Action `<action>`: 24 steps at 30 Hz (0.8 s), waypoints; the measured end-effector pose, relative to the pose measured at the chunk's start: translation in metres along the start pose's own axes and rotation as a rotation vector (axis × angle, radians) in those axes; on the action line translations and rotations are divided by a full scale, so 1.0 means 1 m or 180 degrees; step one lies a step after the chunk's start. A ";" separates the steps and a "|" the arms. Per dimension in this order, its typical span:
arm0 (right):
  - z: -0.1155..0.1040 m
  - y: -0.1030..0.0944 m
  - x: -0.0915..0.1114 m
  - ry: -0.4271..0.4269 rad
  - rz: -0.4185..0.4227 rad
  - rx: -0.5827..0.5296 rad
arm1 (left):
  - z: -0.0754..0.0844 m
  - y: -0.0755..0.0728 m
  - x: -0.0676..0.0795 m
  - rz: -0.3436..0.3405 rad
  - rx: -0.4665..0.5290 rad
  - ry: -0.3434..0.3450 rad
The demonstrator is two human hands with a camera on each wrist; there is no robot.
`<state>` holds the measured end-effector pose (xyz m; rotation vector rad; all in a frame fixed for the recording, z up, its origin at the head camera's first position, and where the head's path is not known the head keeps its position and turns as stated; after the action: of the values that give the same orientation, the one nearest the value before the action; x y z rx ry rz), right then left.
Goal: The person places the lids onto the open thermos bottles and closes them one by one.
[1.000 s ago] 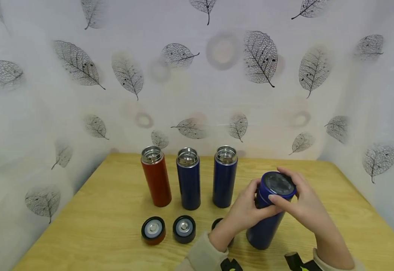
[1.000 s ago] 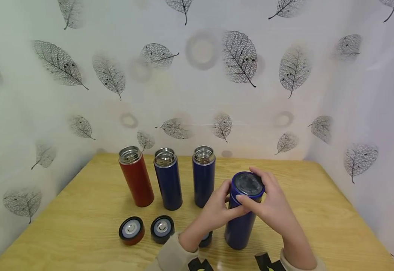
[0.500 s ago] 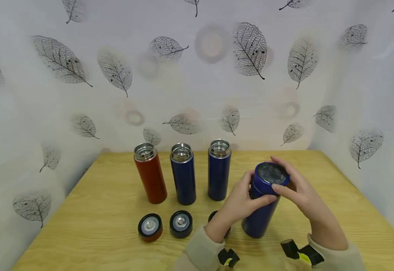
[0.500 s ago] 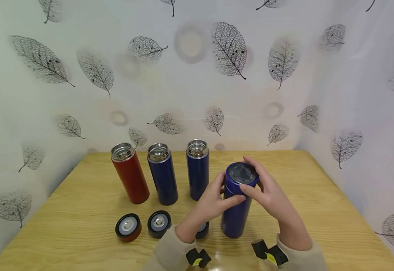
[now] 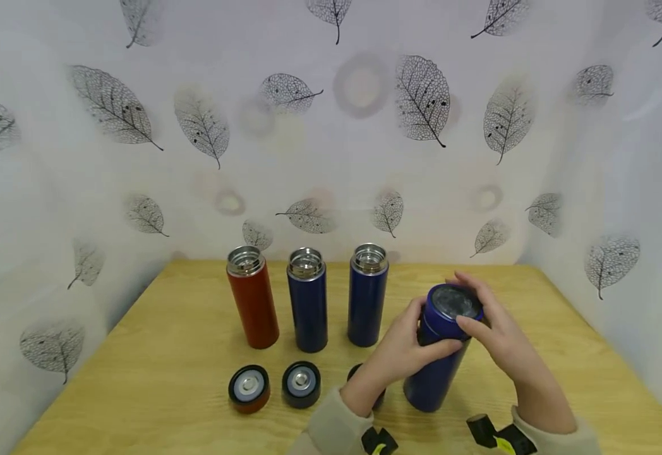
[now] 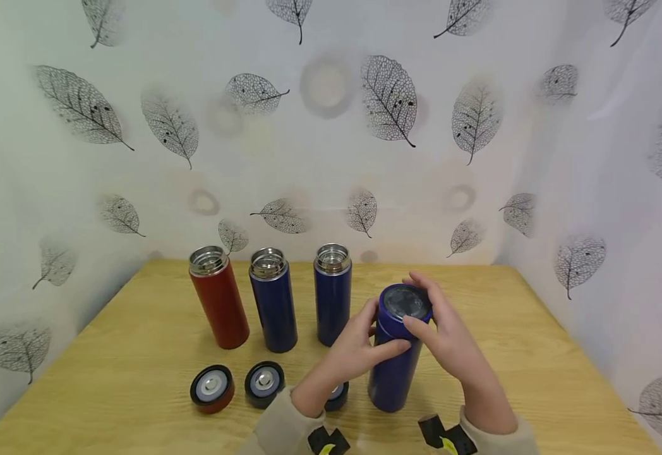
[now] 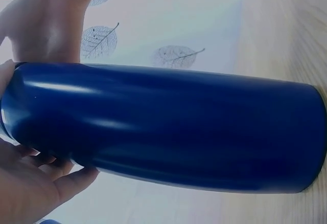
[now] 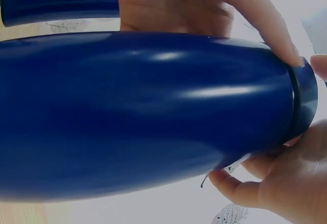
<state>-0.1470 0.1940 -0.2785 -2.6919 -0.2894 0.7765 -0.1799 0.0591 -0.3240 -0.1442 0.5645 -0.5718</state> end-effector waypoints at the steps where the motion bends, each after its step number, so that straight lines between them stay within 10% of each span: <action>1: 0.000 0.001 0.000 -0.0076 -0.0086 -0.0155 | 0.000 -0.001 0.001 -0.0002 -0.0013 0.0004; 8: -0.002 0.001 0.003 -0.0149 -0.0174 -0.0360 | -0.001 -0.002 0.004 0.0035 -0.0051 0.0101; 19: 0.002 0.008 0.011 0.0503 0.0493 0.0951 | -0.002 0.005 0.013 0.0146 -0.0067 0.0249; 24: 0.003 0.003 0.004 -0.0006 0.0123 0.0236 | 0.000 0.001 0.005 0.0087 -0.0047 0.0192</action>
<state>-0.1451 0.1928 -0.2833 -2.6347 -0.2055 0.7852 -0.1760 0.0575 -0.3272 -0.1334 0.6285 -0.5468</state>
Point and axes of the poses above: each hand's wrist, its own x-axis away from the middle knuckle, its own y-axis out of the palm, z = x × y, the point moved 3 cm from there along -x, towards the middle knuckle, and after that the axes turned 6 degrees about y, right-handed, at the moved point
